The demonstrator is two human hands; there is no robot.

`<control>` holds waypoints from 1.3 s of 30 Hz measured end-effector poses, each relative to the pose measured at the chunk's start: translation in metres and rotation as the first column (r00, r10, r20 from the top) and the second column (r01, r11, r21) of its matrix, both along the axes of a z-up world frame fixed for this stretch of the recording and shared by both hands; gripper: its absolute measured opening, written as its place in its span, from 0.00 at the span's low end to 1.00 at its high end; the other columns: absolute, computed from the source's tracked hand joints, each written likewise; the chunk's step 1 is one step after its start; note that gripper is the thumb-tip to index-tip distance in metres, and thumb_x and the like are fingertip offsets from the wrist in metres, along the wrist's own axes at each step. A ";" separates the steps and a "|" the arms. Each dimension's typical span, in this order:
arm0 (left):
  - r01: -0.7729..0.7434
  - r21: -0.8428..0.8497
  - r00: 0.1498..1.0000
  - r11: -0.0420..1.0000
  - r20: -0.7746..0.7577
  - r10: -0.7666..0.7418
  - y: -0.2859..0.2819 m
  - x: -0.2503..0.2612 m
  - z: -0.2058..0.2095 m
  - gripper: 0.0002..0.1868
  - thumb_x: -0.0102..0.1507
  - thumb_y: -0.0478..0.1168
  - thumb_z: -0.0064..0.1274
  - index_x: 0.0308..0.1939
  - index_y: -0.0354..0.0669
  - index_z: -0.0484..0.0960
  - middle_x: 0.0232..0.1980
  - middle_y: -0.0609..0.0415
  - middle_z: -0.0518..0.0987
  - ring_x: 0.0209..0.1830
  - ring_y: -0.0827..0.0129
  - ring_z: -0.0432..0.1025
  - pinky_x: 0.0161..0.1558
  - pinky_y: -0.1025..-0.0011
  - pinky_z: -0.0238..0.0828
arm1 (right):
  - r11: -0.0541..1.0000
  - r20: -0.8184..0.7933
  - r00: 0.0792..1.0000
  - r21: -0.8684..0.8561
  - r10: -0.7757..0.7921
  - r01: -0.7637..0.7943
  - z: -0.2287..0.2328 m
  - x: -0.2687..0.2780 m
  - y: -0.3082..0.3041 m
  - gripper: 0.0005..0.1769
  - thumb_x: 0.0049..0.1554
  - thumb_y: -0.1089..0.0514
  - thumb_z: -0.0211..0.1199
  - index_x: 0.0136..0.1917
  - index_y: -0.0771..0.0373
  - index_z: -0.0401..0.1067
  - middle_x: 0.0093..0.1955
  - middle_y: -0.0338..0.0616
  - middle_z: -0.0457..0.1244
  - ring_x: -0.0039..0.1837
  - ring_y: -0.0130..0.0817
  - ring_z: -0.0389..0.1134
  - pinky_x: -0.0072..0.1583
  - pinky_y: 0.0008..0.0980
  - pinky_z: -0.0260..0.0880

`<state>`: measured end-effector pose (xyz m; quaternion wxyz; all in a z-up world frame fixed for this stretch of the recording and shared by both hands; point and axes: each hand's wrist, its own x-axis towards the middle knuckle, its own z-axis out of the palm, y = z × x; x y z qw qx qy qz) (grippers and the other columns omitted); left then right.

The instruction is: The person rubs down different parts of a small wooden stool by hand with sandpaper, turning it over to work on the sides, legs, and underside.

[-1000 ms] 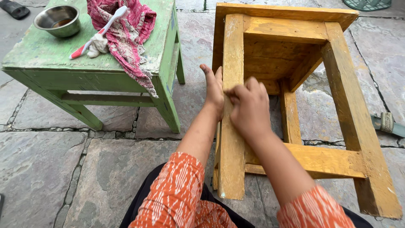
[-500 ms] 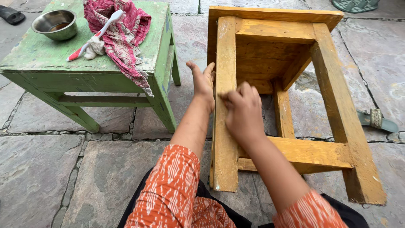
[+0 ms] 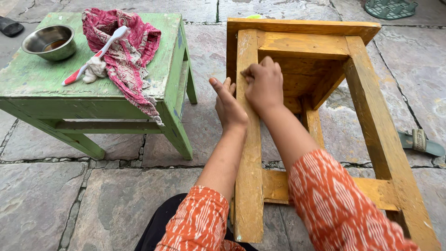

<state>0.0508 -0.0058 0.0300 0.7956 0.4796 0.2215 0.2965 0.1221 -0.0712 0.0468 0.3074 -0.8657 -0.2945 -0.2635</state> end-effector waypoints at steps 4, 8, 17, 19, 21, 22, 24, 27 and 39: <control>-0.030 0.154 0.999 0.988 0.035 0.025 -0.002 -0.001 0.004 0.58 0.64 0.77 0.16 0.75 0.26 0.59 0.77 0.33 0.64 0.78 0.52 0.61 0.75 0.64 0.53 | 1.000 0.044 0.999 -0.022 -0.016 0.017 -0.001 0.023 0.013 0.07 0.48 0.66 0.66 0.41 0.56 0.80 0.48 0.48 0.62 0.54 0.51 0.61 0.56 0.48 0.63; 0.013 0.125 1.000 0.992 -0.001 -0.013 -0.002 -0.003 0.004 0.60 0.63 0.79 0.14 0.76 0.27 0.59 0.76 0.32 0.64 0.79 0.53 0.59 0.75 0.63 0.51 | 0.993 0.019 0.995 -0.067 0.099 -0.097 0.003 -0.015 -0.013 0.08 0.52 0.67 0.65 0.45 0.58 0.80 0.48 0.49 0.60 0.54 0.51 0.61 0.57 0.46 0.63; -0.011 0.055 0.999 0.998 0.035 0.009 0.001 0.002 0.000 0.62 0.60 0.81 0.15 0.76 0.29 0.61 0.73 0.29 0.68 0.77 0.52 0.60 0.73 0.63 0.45 | 0.985 -0.142 0.975 0.023 0.173 -0.172 0.018 -0.122 -0.064 0.10 0.49 0.68 0.64 0.45 0.60 0.80 0.43 0.49 0.60 0.51 0.49 0.62 0.55 0.44 0.65; -0.012 0.052 1.000 0.999 0.027 0.011 0.001 0.002 -0.003 0.62 0.60 0.81 0.15 0.76 0.30 0.61 0.73 0.28 0.69 0.76 0.52 0.60 0.73 0.63 0.45 | 0.987 -0.120 0.979 0.025 0.162 -0.160 0.012 -0.103 -0.053 0.09 0.50 0.68 0.65 0.44 0.60 0.81 0.43 0.49 0.60 0.51 0.49 0.62 0.55 0.44 0.65; 0.008 -0.009 0.990 1.000 0.139 -0.007 0.001 0.005 -0.004 0.61 0.63 0.80 0.19 0.76 0.26 0.59 0.74 0.25 0.64 0.78 0.50 0.60 0.75 0.61 0.51 | 0.988 -0.064 0.986 0.021 0.152 -0.150 0.006 -0.068 -0.036 0.08 0.50 0.66 0.67 0.44 0.59 0.81 0.44 0.50 0.61 0.51 0.50 0.62 0.55 0.45 0.65; 0.005 -0.009 0.990 1.000 0.139 -0.004 0.001 0.005 -0.004 0.61 0.63 0.80 0.19 0.76 0.26 0.59 0.74 0.25 0.64 0.78 0.50 0.60 0.75 0.61 0.51 | 0.988 -0.035 0.988 0.015 0.153 -0.153 0.004 -0.049 -0.027 0.08 0.50 0.66 0.68 0.44 0.59 0.81 0.44 0.51 0.61 0.51 0.51 0.62 0.55 0.46 0.65; 0.002 0.063 0.991 0.998 0.130 -0.010 0.000 0.002 -0.004 0.61 0.64 0.79 0.18 0.75 0.24 0.58 0.74 0.26 0.67 0.77 0.49 0.61 0.75 0.63 0.49 | 0.989 -0.027 0.989 0.012 0.147 -0.146 0.001 -0.009 -0.008 0.06 0.51 0.65 0.68 0.43 0.59 0.81 0.46 0.50 0.62 0.53 0.51 0.62 0.55 0.46 0.65; 0.036 0.037 0.986 0.999 0.161 -0.042 -0.001 0.001 -0.001 0.60 0.64 0.79 0.19 0.76 0.23 0.55 0.76 0.27 0.62 0.78 0.50 0.59 0.75 0.63 0.51 | 0.988 0.018 0.988 0.014 0.153 -0.154 -0.001 0.032 0.013 0.05 0.51 0.65 0.68 0.42 0.59 0.81 0.48 0.50 0.63 0.55 0.52 0.63 0.57 0.46 0.66; -0.025 0.077 0.999 0.997 -0.043 0.028 0.000 -0.004 0.002 0.61 0.61 0.81 0.13 0.76 0.32 0.60 0.71 0.29 0.70 0.75 0.49 0.62 0.73 0.61 0.49 | 0.969 -0.052 0.968 -0.014 0.247 -0.248 0.015 -0.107 -0.053 0.12 0.51 0.69 0.62 0.48 0.62 0.81 0.44 0.50 0.61 0.52 0.49 0.62 0.55 0.44 0.65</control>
